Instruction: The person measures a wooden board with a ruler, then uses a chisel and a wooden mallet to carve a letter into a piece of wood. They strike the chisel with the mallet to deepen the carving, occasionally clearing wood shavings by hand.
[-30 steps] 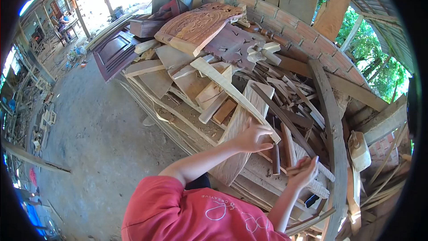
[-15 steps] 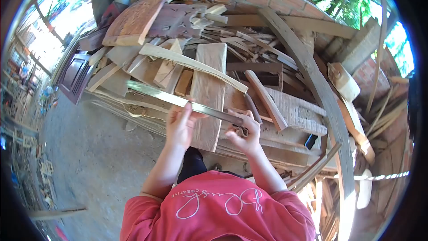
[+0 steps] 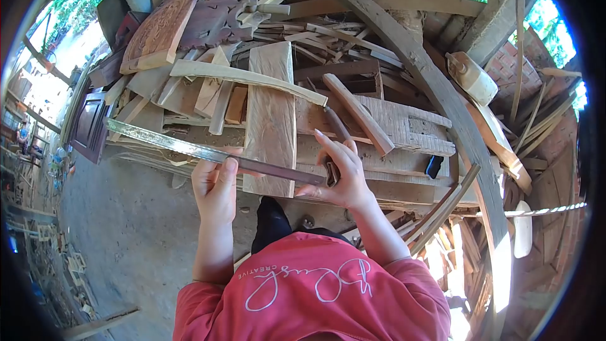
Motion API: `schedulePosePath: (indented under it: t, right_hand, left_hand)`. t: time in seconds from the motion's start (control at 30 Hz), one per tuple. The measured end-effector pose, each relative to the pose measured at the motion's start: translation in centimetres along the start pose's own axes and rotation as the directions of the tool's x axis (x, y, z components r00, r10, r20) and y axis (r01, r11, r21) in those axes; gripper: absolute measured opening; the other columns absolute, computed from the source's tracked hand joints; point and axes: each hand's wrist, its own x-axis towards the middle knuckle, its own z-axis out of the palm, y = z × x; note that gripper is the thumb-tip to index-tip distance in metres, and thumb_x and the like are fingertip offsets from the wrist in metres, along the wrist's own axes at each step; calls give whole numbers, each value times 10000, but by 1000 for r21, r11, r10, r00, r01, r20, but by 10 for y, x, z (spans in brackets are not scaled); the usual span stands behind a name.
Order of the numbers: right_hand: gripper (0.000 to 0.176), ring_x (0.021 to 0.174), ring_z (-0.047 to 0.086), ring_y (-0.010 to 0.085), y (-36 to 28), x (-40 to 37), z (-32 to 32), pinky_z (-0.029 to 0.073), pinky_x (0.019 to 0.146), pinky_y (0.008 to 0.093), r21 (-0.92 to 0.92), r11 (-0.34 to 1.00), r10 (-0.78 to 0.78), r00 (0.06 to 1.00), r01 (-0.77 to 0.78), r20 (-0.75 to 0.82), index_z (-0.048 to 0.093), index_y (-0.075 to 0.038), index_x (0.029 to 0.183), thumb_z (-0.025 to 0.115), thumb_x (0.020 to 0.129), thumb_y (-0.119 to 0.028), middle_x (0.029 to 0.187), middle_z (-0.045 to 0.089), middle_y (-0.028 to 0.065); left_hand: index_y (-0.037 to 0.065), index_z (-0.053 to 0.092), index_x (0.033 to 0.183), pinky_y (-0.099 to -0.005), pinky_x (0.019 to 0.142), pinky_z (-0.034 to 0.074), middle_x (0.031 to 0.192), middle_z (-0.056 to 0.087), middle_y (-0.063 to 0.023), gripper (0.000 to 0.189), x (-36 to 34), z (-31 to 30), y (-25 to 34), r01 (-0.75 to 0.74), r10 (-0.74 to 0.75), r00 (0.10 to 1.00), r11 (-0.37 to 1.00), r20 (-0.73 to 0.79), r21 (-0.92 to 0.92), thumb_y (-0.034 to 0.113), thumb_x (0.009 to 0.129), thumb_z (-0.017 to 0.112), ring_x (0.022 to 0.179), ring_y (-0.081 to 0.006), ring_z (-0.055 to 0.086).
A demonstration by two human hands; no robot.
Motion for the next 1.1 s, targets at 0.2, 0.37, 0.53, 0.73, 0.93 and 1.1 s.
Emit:
schedulePosePath:
  t: [0.2,0.37,0.53,0.73,0.93,1.1]
  right_hand:
    - [977,705,523,203,-2,-5,5,325,700,314,-22,1000,11,1000,-11,19,414,4,1244,768,476,-485,769,546,65]
    - [994,717,521,206,-8,-4,9,315,698,322,-90,995,46,997,-41,56,393,6,1258,767,473,-477,764,530,59]
    - [1013,667,490,166,-12,-2,11,333,732,317,-147,988,46,999,-43,14,378,15,1268,803,449,-404,710,498,11]
    - [1034,729,478,197,-15,-3,15,371,764,336,-127,991,51,998,-47,23,353,45,1275,831,434,-322,766,506,49]
    - [943,702,471,235,-8,-6,20,357,666,331,-64,997,47,999,-47,1,360,36,1268,810,498,-273,802,501,67]
    - [901,712,487,252,-4,-9,19,416,663,342,-57,998,3,1000,-4,-3,353,50,1266,808,515,-155,867,549,94]
  left_hand:
    - [-55,542,976,-329,606,530,890,582,-113,176,-6,11,9,-64,65,998,993,-17,98,70,859,500,667,-239,630]
    - [-73,548,973,-280,583,534,862,588,-108,157,-13,19,11,-93,114,992,949,-56,301,11,853,489,669,-214,635]
    - [-84,543,996,-267,598,536,816,600,-107,174,-18,20,19,-86,114,992,929,-57,360,-7,850,489,673,-199,631]
    - [-86,543,1017,-232,582,504,797,611,-104,195,-23,20,16,-136,191,978,891,-87,434,-31,833,509,677,-168,630]
    - [-72,599,938,-181,545,468,819,644,-106,172,-28,13,18,-191,313,949,681,-45,707,13,789,595,661,-94,615]
    - [-56,606,921,-189,542,473,839,650,-109,165,-21,16,20,-201,348,937,594,-23,779,7,769,608,627,-91,598]
